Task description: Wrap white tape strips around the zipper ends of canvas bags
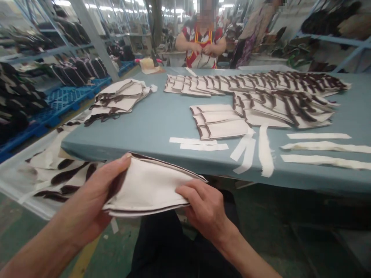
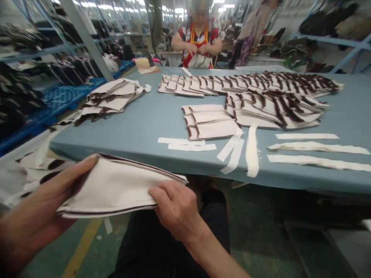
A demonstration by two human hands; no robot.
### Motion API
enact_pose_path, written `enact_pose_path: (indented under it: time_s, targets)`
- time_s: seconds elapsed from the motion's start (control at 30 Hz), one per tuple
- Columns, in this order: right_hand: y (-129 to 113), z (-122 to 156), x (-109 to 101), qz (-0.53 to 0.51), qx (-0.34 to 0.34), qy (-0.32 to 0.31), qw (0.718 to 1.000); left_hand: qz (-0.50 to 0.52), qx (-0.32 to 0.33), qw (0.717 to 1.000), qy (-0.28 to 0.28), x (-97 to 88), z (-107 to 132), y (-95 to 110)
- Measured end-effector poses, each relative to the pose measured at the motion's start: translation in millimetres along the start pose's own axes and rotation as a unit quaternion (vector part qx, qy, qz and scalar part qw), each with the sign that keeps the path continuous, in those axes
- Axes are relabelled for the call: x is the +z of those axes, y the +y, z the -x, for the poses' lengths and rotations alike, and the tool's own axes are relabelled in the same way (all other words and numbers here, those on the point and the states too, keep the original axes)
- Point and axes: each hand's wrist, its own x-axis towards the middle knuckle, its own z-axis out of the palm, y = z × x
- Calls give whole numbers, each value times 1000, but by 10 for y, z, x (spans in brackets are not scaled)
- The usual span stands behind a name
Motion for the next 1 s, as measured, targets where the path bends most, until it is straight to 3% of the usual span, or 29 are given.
enact_pose_path:
  time_s: [0.07,0.13,0.2,0.33,0.4,0.57,0.77,0.87,1.0]
  targets:
    - [24,247,-123,15,25,5,1000,151,-51,978,-137,159,50,-98]
    - [24,478,-249,32,54,4,998,228,-73,945,-222,291,94,-221]
    - [7,683,-369,53,83,0,995,216,-31,939,-267,394,135,-354]
    - [-35,1023,-560,96,117,11,988,92,134,922,-352,579,255,-557]
    - [-58,1160,-620,98,140,14,985,27,216,910,-353,690,335,-610]
    - [-171,1274,-653,93,209,12,973,-30,400,870,-287,952,471,-652]
    - [-302,954,-520,-29,276,10,961,-71,469,832,-286,983,444,-636]
    - [-294,771,-468,-186,390,-30,901,-71,466,830,-298,934,370,-658]
    - [-220,611,-438,-396,499,-97,764,-45,380,848,-367,872,272,-677]
